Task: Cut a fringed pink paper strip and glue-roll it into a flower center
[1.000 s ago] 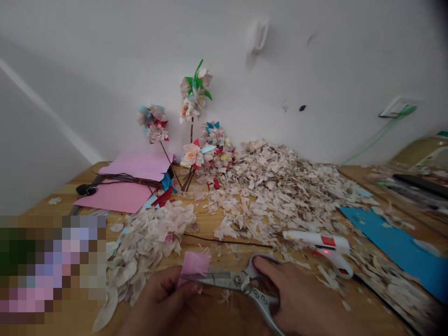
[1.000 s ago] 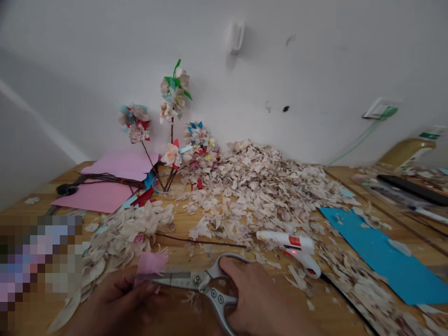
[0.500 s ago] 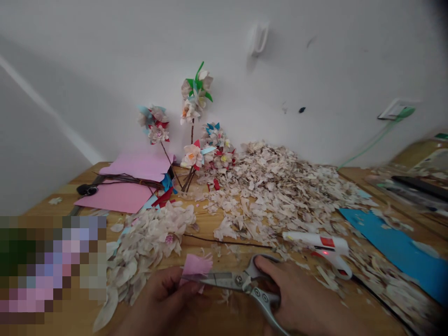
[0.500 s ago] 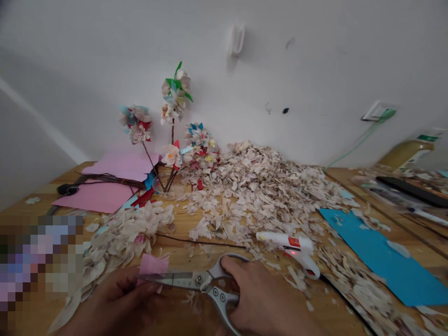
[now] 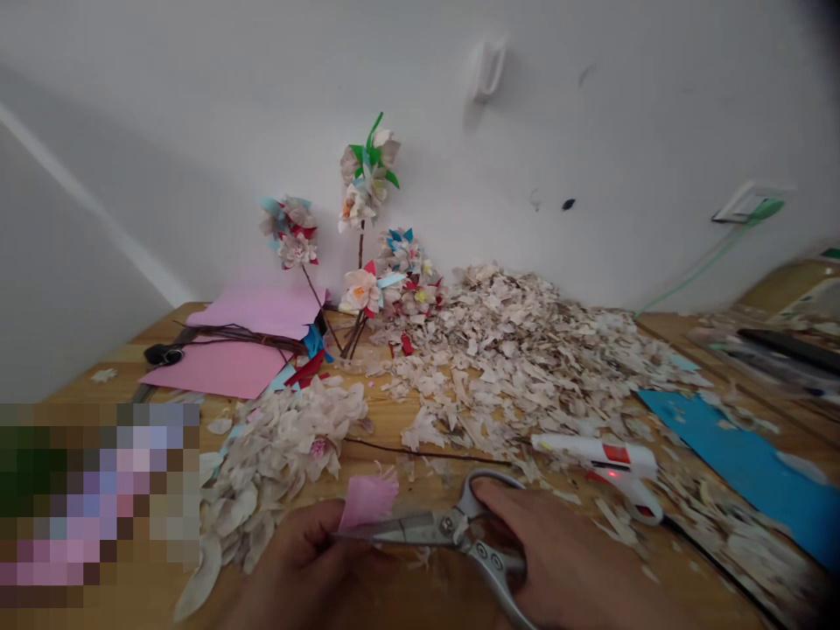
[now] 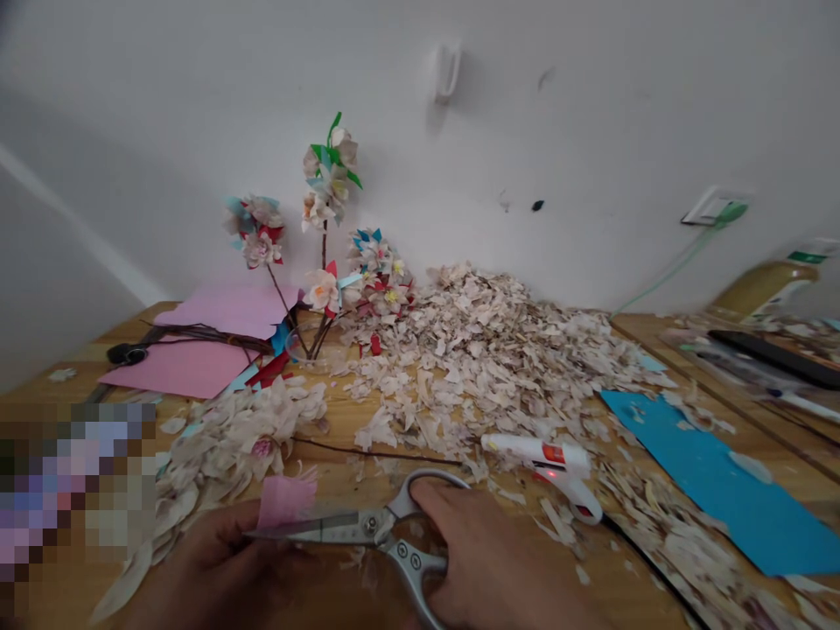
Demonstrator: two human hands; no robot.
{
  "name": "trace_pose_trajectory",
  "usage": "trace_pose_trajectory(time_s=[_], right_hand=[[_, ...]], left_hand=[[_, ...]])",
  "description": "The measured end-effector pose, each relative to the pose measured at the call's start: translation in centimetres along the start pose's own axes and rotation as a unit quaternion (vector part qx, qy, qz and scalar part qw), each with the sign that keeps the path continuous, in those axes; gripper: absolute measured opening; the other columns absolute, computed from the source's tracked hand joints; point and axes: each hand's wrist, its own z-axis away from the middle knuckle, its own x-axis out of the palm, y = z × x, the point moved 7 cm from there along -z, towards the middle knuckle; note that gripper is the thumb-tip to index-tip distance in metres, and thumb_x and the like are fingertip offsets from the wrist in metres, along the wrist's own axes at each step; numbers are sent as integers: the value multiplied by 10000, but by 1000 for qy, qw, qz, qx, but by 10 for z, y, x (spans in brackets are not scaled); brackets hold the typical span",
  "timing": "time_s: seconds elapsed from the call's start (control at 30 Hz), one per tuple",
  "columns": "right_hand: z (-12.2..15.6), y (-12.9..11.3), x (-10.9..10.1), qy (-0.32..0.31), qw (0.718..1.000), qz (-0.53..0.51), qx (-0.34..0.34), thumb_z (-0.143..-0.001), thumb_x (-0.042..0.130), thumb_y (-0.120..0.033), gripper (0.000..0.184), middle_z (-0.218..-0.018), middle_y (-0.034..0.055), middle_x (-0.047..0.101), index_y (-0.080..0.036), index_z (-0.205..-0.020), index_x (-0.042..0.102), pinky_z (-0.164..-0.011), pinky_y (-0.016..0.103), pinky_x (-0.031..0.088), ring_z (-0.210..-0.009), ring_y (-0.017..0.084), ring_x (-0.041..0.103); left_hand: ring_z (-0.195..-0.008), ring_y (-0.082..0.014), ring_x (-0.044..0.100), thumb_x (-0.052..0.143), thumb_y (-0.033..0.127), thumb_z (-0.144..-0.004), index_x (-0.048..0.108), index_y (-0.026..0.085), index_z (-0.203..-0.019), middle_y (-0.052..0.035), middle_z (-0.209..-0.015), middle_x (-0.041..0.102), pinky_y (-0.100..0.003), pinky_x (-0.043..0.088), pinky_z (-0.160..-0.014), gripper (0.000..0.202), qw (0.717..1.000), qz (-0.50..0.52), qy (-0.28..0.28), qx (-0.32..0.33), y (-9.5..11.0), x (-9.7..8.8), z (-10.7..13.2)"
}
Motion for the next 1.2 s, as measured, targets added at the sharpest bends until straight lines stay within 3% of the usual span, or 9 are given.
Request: trace_pose_trajectory(time_s=[0.13, 0.33, 0.53, 0.7, 0.9, 1.2], right_hand=[[0, 2, 2, -8, 1000, 7, 14, -530, 743, -472, 476, -878, 20, 631, -282, -921, 549, -591, 288, 348, -792, 265, 575], [0, 10, 5, -4, 999, 19, 49, -409, 752, -627, 643, -813, 14, 604, -293, -922, 555, -520, 262, 283, -718, 260, 562], [-1, 10, 6, -2, 999, 23, 37, -573, 700, -420, 372, -818, 20, 606, -284, -886, 552, -556, 268, 309, -719, 239, 558], [-1, 16, 4, 7, 999, 21, 37, -554, 713, -407, 439, -840, 24, 615, -291, -940, 537, -588, 293, 343, -754, 265, 566], [0, 0, -5, 19, 999, -16, -22, -618, 668, -330, 373, -963, 19, 624, -281, -952, 508, -676, 311, 382, -863, 256, 570], [0, 0, -4, 4, 1000, 0, -6, -585, 699, -422, 386, -911, -1, 620, -280, -886, 505, -617, 292, 364, -812, 251, 569]], left_hand=[[-660, -183, 604, 626, 308, -718, 735, 225, -665, 8, -628, 705, -249, 467, -674, 147, 999, 19, 9, 39, 4, -1, -1], [-621, -159, 584, 676, 322, -706, 716, 224, -649, 18, -628, 691, -235, 448, -611, 120, 996, 83, 17, 24, -11, -2, -4], [-546, -116, 541, 699, 379, -680, 711, 225, -644, 40, -581, 675, -206, 432, -578, 158, 994, 106, 13, -12, -11, 0, -3], [-587, -138, 577, 704, 379, -667, 734, 209, -627, 17, -589, 695, -206, 434, -576, 177, 996, 86, 20, -13, -6, 0, -2], [-552, -135, 570, 680, 334, -689, 752, 237, -679, 21, -601, 691, -196, 427, -496, 121, 994, 107, 1, -17, -8, 1, -2], [-501, -155, 568, 737, 408, -571, 736, 212, -615, 11, -501, 660, -223, 449, -478, 200, 996, 81, 23, -35, 3, 1, 0]])
